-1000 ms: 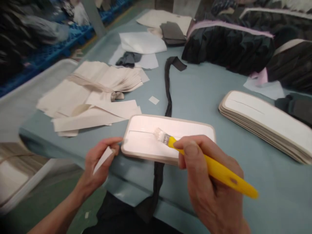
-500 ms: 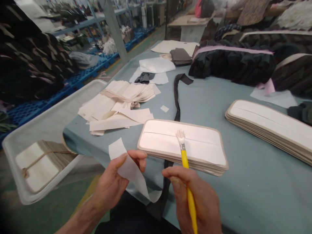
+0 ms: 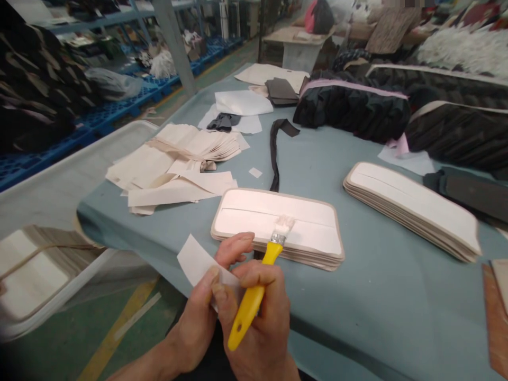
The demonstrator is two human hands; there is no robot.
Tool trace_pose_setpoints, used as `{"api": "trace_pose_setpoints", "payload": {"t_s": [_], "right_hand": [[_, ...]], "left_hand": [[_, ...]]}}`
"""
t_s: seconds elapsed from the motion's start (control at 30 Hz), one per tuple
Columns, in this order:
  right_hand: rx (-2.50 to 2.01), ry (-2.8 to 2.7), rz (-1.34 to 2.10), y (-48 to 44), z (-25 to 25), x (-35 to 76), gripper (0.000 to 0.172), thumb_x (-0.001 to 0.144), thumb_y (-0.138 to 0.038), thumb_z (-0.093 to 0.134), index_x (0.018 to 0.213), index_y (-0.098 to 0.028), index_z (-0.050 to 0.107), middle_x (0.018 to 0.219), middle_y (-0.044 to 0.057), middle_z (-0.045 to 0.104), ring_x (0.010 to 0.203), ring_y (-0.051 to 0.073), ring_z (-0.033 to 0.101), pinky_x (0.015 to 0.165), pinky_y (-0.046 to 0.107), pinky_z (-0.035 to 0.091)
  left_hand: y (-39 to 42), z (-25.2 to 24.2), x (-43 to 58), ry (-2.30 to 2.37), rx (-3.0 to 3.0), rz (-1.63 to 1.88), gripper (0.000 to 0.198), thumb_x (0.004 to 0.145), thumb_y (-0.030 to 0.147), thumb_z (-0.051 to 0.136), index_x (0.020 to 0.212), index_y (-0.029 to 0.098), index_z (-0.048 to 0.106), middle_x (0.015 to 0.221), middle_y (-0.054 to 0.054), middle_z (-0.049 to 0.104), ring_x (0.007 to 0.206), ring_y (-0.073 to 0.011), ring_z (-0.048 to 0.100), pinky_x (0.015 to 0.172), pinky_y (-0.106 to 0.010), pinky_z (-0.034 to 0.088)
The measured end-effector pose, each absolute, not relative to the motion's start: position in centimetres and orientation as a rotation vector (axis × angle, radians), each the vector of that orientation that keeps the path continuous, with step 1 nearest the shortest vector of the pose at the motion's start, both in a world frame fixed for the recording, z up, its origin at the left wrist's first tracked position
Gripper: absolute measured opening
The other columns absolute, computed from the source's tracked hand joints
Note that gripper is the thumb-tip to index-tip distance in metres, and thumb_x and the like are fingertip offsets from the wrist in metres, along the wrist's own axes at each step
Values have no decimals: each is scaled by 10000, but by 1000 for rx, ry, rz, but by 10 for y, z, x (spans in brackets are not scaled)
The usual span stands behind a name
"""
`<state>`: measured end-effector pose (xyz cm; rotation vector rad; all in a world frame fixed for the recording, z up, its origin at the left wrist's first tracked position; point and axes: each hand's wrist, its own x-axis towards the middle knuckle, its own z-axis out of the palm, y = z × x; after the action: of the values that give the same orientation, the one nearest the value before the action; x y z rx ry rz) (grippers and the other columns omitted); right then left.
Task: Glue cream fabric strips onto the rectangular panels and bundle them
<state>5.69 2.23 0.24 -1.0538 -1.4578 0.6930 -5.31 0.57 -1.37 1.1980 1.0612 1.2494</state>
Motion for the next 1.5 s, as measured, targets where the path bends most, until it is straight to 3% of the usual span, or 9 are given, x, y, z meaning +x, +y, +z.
{"api": "trace_pose_setpoints", "payload": {"t_s": [0.1, 0.2, 0.33, 0.47, 0.57, 0.63, 0.77, 1.17, 1.5], "right_hand": [[-1034, -1466, 791, 26, 3, 55, 224, 1000, -178, 638, 974, -291, 447, 803, -42, 627, 588, 111, 622, 502, 196, 530], [-1043, -1562, 779, 36, 3, 60, 233, 979, -157, 665, 956, -290, 476, 789, -33, 642, 603, 125, 643, 475, 205, 497], [-1090, -1813, 718, 60, 8, 71, 197, 983, -193, 664, 920, -287, 503, 762, -39, 681, 578, 124, 652, 493, 212, 507], [-1235, -2005, 703, 88, 16, 78, 148, 1022, -274, 620, 909, -285, 525, 774, -35, 722, 586, 130, 675, 529, 211, 533], [-1277, -2129, 644, 108, 22, 78, 136, 994, -283, 649, 913, -284, 540, 766, -49, 743, 542, 118, 673, 475, 186, 494], [-1286, -2183, 596, 121, 25, 78, 136, 973, -279, 658, 897, -282, 546, 736, -55, 740, 493, 112, 651, 423, 181, 448], [-1313, -2279, 533, 143, 28, 79, 128, 956, -276, 654, 876, -280, 555, 623, -77, 663, 405, 106, 555, 388, 192, 400], [-1489, -2316, 623, 171, 18, 78, 156, 967, -347, 666, 909, -270, 544, 759, -35, 720, 531, 114, 604, 449, 194, 433], [-1488, -2332, 563, 175, 16, 79, 171, 950, -339, 698, 912, -268, 547, 670, -75, 594, 497, 95, 498, 461, 196, 400]], "left_hand": [[5, -20, -58, 1170, 1359, 1314, 489, 1127, 415, 286, 1561, 422, 510, 1636, 37, 495, 1573, -211, 357, 1338, -383, 286], [8, -23, -66, 1331, 1385, 1311, 438, 1106, 398, 389, 1461, 303, 628, 1502, -61, 619, 1448, -241, 529, 1257, -400, 422], [21, -21, -81, 1509, 1281, 1311, 282, 1019, 388, 582, 1142, 222, 773, 1022, -61, 791, 944, -215, 751, 897, -318, 623], [42, -14, -100, 1644, 1280, 1258, 204, 952, 337, 636, 987, 219, 798, 726, 14, 738, 586, -134, 652, 582, -224, 538], [57, -14, -114, 1734, 1307, 1220, 193, 909, 322, 670, 1006, 213, 797, 595, 56, 609, 488, -101, 531, 493, -210, 438], [65, -19, -120, 1760, 1318, 1168, 225, 901, 328, 688, 1070, 218, 789, 584, 72, 547, 479, -92, 478, 488, -215, 405], [73, -34, -126, 1754, 1329, 1083, 260, 921, 316, 686, 1159, 229, 744, 725, 61, 641, 539, -86, 497, 537, -225, 412], [74, -48, -132, 1817, 1407, 1022, 329, 935, 241, 667, 1262, 274, 651, 824, 79, 656, 605, -99, 494, 651, -239, 452], [75, -51, -132, 1818, 1540, 1002, 267, 962, 218, 642, 1227, 241, 671, 845, 65, 662, 609, -96, 495, 655, -235, 457]]}}
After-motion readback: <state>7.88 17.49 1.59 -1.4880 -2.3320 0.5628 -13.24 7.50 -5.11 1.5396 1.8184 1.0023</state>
